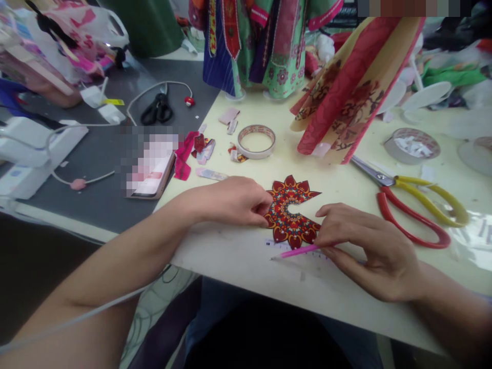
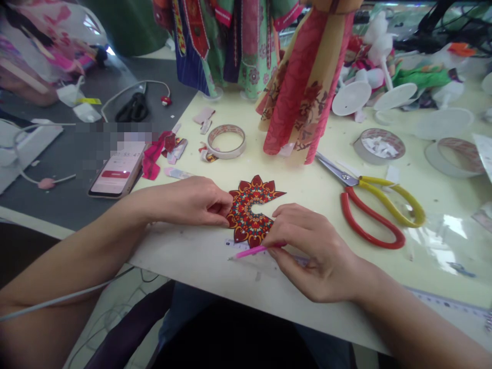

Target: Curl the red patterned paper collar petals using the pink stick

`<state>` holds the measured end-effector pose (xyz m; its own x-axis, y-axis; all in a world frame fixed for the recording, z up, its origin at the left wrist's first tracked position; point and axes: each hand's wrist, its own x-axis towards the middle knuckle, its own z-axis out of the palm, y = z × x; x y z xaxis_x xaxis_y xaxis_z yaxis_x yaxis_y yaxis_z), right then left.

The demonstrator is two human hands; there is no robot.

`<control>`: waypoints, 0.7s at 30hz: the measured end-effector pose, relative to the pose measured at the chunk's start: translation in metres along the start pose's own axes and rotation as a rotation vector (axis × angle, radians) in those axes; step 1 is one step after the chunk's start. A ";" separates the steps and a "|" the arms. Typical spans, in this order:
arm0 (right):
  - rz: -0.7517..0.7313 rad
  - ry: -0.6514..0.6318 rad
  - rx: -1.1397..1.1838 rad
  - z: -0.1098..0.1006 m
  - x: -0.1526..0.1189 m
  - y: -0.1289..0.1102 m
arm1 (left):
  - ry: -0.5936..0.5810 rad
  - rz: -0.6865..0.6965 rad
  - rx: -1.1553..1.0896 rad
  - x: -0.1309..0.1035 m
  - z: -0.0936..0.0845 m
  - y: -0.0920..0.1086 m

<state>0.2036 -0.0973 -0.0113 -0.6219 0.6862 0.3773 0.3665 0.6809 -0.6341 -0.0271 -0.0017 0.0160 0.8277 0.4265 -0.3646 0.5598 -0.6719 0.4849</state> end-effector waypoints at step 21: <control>0.085 0.187 0.047 0.000 -0.003 0.003 | 0.004 0.015 0.007 -0.001 0.001 -0.001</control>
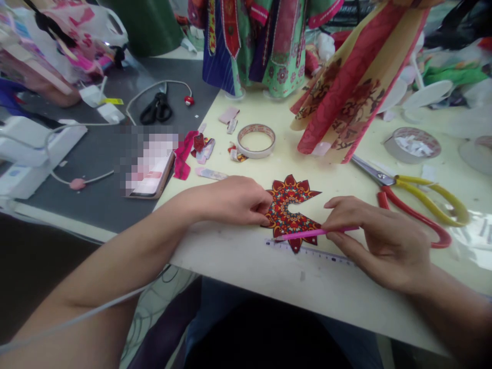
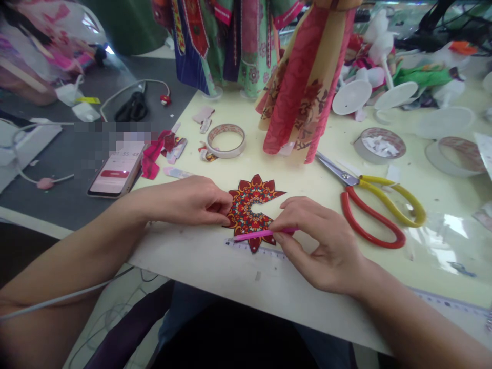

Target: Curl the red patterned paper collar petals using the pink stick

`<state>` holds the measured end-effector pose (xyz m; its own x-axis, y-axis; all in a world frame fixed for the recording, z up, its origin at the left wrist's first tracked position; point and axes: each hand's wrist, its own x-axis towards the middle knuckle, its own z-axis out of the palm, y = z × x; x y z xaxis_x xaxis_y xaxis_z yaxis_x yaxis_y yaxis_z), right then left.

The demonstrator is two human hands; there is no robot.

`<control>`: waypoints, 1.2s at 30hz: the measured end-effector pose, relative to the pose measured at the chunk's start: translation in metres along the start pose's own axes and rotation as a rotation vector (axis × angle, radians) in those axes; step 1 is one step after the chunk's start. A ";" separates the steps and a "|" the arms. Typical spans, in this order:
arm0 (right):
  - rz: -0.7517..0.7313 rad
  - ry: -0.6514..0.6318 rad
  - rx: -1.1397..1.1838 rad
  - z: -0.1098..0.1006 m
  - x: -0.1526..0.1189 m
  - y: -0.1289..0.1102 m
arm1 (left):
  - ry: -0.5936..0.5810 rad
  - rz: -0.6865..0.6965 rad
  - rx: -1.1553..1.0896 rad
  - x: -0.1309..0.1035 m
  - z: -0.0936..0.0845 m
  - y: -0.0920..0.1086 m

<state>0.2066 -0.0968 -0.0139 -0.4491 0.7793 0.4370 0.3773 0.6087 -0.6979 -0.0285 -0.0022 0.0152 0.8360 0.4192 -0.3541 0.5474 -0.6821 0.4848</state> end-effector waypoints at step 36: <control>0.192 0.085 -0.181 0.006 -0.004 0.009 | -0.057 0.029 -0.019 -0.004 -0.005 -0.006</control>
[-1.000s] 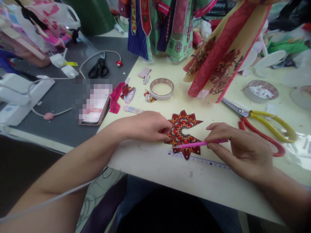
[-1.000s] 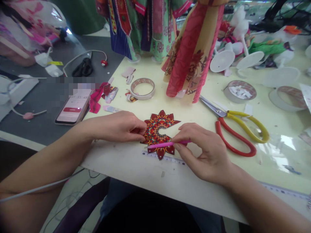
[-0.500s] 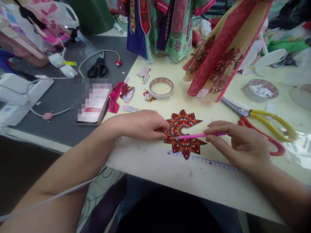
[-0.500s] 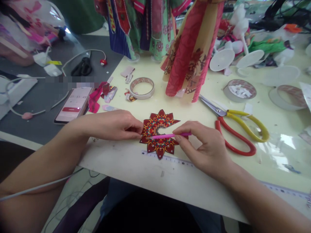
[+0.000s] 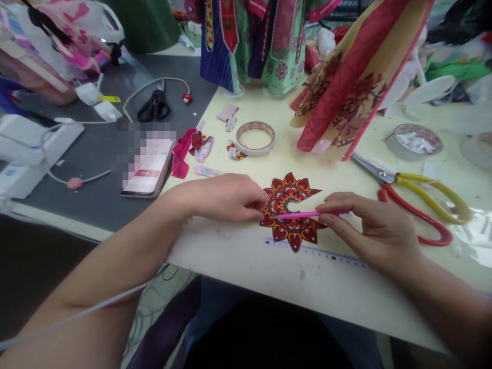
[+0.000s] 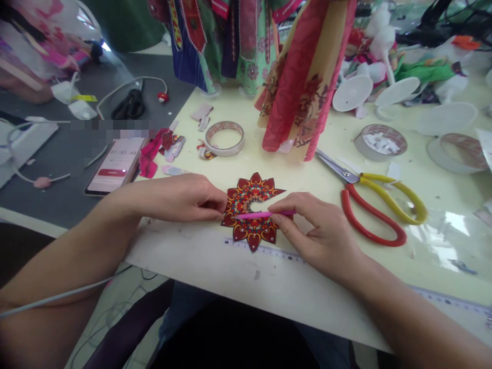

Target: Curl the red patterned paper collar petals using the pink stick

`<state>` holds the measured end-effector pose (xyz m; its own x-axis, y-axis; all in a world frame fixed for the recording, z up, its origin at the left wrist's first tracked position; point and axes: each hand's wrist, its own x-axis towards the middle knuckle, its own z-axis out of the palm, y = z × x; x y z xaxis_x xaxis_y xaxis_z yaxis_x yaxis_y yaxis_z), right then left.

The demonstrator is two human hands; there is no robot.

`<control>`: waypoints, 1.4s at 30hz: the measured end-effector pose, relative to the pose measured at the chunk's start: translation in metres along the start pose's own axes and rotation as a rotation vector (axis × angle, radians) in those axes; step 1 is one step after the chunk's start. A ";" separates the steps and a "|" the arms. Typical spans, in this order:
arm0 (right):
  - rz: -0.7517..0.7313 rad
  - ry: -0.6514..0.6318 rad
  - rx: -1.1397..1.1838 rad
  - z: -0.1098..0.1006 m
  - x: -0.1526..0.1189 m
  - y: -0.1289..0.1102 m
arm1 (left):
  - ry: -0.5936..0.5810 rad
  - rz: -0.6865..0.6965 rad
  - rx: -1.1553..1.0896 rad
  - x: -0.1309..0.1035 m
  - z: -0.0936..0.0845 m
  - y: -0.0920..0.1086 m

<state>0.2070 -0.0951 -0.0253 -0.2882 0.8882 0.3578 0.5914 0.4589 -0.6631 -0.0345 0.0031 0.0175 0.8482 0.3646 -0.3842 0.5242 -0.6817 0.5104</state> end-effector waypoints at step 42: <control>-0.017 -0.053 -0.049 0.000 0.002 0.000 | 0.026 0.010 -0.034 0.001 0.001 0.003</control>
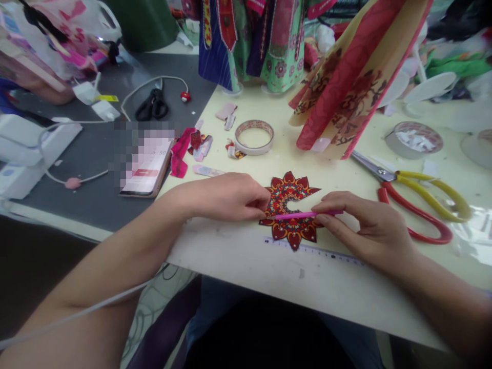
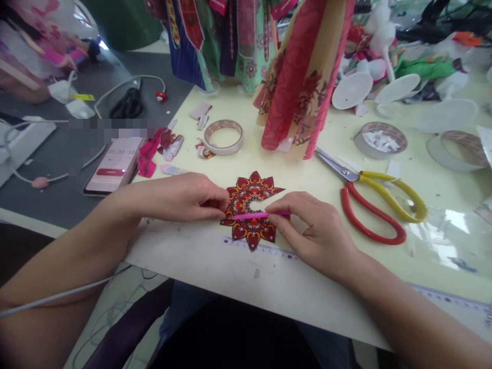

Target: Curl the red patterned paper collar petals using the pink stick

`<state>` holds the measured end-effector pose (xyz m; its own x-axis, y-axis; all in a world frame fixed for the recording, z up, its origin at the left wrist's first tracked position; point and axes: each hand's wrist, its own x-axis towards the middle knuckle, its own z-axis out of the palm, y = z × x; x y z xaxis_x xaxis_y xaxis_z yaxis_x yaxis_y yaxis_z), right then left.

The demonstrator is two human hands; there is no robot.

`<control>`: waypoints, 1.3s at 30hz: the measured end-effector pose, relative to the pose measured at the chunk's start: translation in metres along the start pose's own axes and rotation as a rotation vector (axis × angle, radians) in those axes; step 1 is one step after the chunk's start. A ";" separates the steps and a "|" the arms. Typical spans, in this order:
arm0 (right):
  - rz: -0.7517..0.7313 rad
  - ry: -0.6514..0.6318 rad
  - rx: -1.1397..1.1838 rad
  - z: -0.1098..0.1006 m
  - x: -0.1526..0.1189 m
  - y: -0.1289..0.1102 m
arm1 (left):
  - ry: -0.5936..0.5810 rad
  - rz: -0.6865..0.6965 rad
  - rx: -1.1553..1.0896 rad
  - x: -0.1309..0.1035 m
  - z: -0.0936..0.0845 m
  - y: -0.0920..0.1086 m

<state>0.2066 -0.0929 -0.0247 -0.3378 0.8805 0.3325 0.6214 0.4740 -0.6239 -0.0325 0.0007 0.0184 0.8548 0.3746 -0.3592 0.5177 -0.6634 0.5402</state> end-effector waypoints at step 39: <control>-0.075 -0.006 -0.010 -0.004 0.000 -0.002 | 0.085 -0.034 0.079 0.005 0.005 0.002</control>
<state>0.2077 -0.0939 -0.0206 -0.3883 0.8423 0.3739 0.6013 0.5390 -0.5898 -0.0271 -0.0019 0.0135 0.8384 0.4491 -0.3089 0.5450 -0.6973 0.4656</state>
